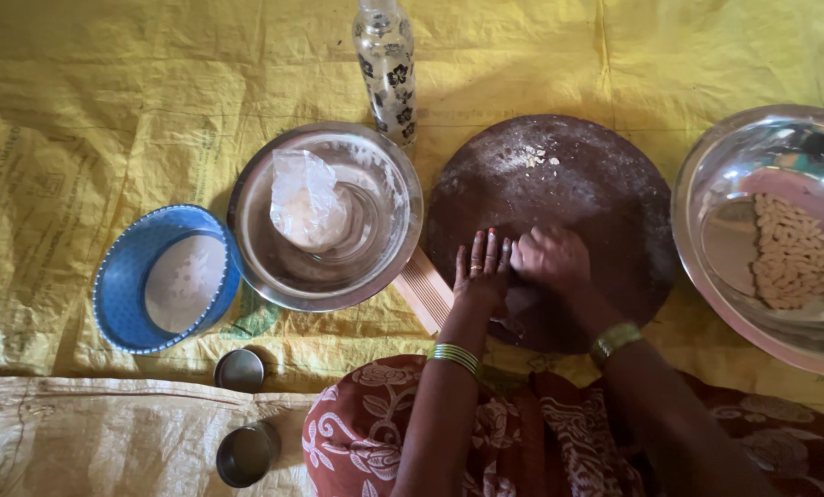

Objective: The person sits on the floor and shapes small dough pieces by hand into elongated forms, placing them into a metal bowl. They then knead a larger dough ball on a wooden board, flattening and rolling it repeatedly.

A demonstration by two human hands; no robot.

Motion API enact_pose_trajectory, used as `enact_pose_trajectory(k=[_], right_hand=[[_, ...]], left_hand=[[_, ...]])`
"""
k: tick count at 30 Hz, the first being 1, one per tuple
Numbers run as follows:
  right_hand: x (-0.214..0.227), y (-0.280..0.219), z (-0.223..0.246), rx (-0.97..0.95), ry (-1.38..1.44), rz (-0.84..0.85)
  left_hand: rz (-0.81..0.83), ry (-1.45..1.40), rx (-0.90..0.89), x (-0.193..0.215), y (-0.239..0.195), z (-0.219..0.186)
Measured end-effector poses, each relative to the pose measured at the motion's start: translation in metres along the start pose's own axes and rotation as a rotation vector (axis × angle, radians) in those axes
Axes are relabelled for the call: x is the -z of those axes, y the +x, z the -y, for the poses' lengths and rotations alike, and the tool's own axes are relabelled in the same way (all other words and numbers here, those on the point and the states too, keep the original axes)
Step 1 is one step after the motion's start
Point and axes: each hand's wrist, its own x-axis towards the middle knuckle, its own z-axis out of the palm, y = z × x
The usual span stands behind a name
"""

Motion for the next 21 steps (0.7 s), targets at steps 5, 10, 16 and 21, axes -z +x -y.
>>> enact_pose_trajectory(k=[5,10,16,21], right_hand=[[0.059,-0.059,0.040,0.035,0.042,-0.244],[0.093,-0.082,0.066,-0.016,0.077,-0.307],[0.101,-0.096,0.068,-0.039,0.241,-0.326],[0.100,-0.092,0.052,-0.103,0.321,-0.449]], left_hand=[[-0.596,-0.033,-0.094,-0.056,0.044,0.009],[-0.250,-0.032,-0.046,-0.050,0.034,0.009],[-0.139,0.032,-0.018,0.004,-0.009,-0.002],[0.038,-0.010,-0.003,0.021,-0.021,-0.002]])
